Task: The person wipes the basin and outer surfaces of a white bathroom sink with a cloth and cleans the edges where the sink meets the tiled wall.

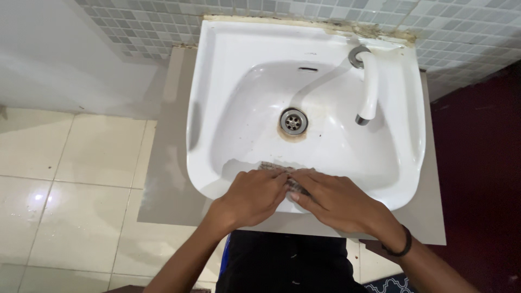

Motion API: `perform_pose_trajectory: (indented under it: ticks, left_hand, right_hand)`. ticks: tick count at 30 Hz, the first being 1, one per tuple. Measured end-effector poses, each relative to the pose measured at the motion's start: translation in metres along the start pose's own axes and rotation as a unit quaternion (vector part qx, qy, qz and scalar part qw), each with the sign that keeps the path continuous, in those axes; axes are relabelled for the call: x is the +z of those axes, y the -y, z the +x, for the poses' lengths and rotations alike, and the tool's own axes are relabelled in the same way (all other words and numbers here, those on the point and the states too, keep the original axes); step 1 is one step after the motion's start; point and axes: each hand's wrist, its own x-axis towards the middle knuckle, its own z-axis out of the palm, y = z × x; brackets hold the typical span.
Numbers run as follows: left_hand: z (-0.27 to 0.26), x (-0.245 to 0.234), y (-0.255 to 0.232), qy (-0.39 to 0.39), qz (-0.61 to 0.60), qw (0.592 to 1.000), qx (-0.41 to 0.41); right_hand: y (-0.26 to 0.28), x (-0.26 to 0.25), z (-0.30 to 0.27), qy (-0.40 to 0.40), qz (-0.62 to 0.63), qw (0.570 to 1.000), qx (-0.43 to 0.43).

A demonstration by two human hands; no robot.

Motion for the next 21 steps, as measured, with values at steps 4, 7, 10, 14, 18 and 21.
perform_pose_trajectory:
  ticks: [4,7,10,14,18,21]
  left_hand:
    - [0.027,0.004,0.002,0.082,0.018,0.996,-0.043]
    - [0.035,0.003,0.001,0.124,0.029,0.989,-0.078]
    - [0.032,0.002,-0.002,0.102,0.036,0.992,-0.066]
    - [0.028,0.008,-0.01,0.056,0.014,0.998,-0.012]
    - [0.036,0.024,-0.021,0.009,-0.02,0.997,0.073]
    - [0.053,0.036,-0.032,-0.001,-0.047,0.993,0.109]
  right_hand:
    - [-0.018,0.008,0.018,-0.011,-0.001,1.0,0.008]
    - [-0.034,0.017,0.027,-0.066,0.011,0.994,-0.081]
    - [-0.034,0.017,0.022,-0.121,-0.001,0.98,-0.16]
    - [-0.029,0.009,-0.009,-0.05,0.0,0.998,-0.046]
    - [-0.05,0.014,-0.027,-0.129,-0.032,0.989,-0.059]
    - [-0.073,0.022,-0.027,-0.155,-0.072,0.984,-0.042]
